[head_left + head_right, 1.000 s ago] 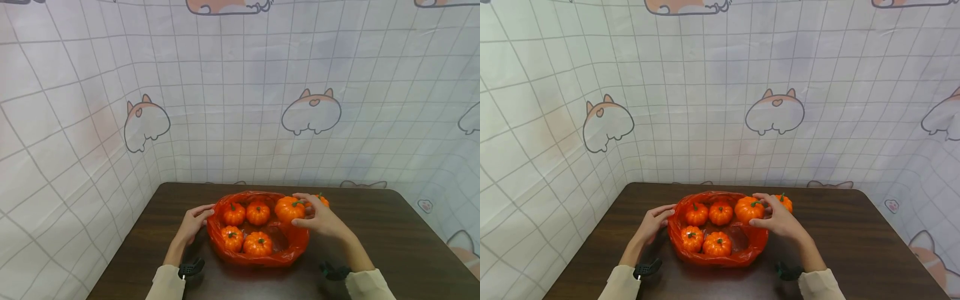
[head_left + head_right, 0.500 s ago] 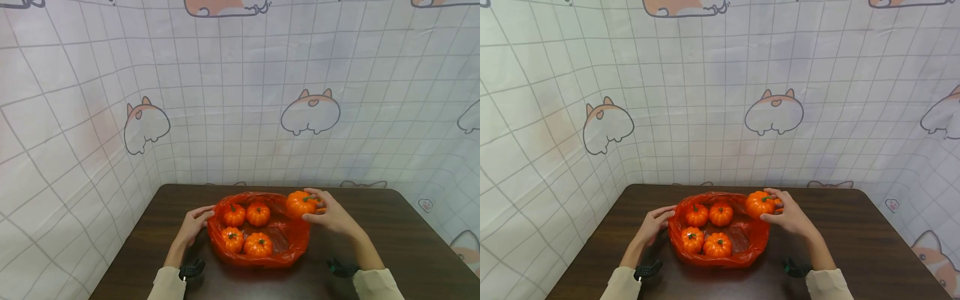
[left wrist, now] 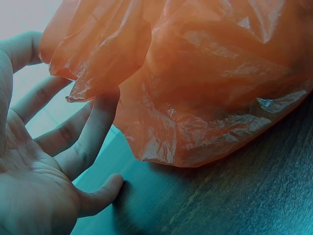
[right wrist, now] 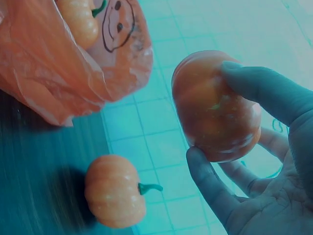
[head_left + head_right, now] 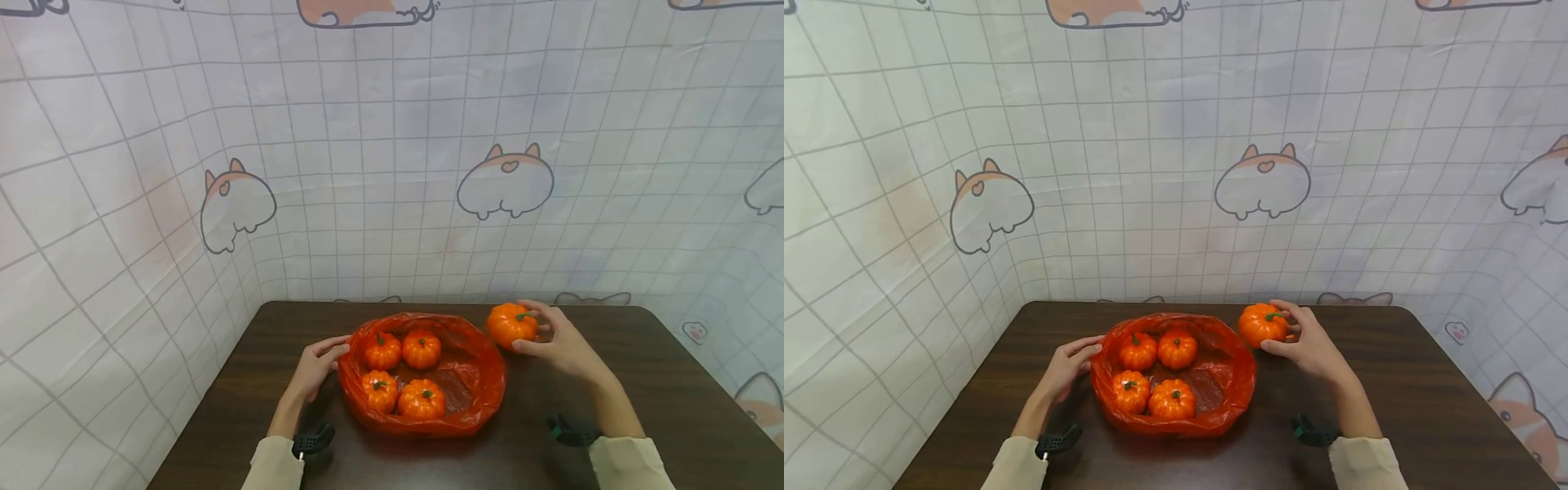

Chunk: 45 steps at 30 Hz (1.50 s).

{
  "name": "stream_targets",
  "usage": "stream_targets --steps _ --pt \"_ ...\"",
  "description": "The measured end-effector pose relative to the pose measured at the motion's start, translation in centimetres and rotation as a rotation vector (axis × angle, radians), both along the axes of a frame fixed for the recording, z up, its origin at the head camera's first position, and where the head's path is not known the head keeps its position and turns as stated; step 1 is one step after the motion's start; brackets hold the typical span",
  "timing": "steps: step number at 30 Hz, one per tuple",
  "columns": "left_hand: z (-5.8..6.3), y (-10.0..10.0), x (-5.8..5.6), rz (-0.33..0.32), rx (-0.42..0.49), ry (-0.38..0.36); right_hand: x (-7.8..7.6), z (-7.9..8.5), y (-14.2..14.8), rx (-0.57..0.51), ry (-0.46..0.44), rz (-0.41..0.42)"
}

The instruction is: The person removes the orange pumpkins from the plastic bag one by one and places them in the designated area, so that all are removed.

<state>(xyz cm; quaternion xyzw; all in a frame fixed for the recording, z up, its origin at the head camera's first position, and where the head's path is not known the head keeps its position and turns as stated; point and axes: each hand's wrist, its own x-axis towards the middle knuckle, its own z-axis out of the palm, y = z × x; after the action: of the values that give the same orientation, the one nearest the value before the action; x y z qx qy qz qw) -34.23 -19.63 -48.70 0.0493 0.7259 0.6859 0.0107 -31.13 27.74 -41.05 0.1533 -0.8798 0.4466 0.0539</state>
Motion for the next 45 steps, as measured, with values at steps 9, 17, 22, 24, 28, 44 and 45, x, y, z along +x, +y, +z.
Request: stream_targets --steps 9,17,22,24,28,44,45 --pt "0.0 0.1 0.0 -0.005 0.000 0.000 -0.1 -0.1 1.8 -0.002 -0.013 -0.053" --pt "0.0 -0.1 0.1 -0.010 -0.017 0.007 0.1 -0.4 3.2 -0.006 -0.039 -0.126" --pt "0.0 -0.1 0.2 -0.008 -0.011 0.005 -0.1 -0.7 4.1 -0.017 -0.037 -0.151" --pt "-0.1 -0.1 0.2 -0.008 -0.010 0.002 -0.2 -0.9 4.4 -0.025 -0.043 -0.159" --pt "0.0 -0.1 0.2 -0.012 -0.004 -0.002 -0.5 -1.5 4.9 -0.035 -0.066 -0.181" --pt "0.1 0.0 0.2 0.002 -0.004 0.007 -1.4 -4.3 6.7 -0.044 -0.136 -0.266" --pt "0.1 0.0 0.3 0.002 -0.006 0.011 -1.5 -4.5 6.7 -0.044 -0.134 -0.269"
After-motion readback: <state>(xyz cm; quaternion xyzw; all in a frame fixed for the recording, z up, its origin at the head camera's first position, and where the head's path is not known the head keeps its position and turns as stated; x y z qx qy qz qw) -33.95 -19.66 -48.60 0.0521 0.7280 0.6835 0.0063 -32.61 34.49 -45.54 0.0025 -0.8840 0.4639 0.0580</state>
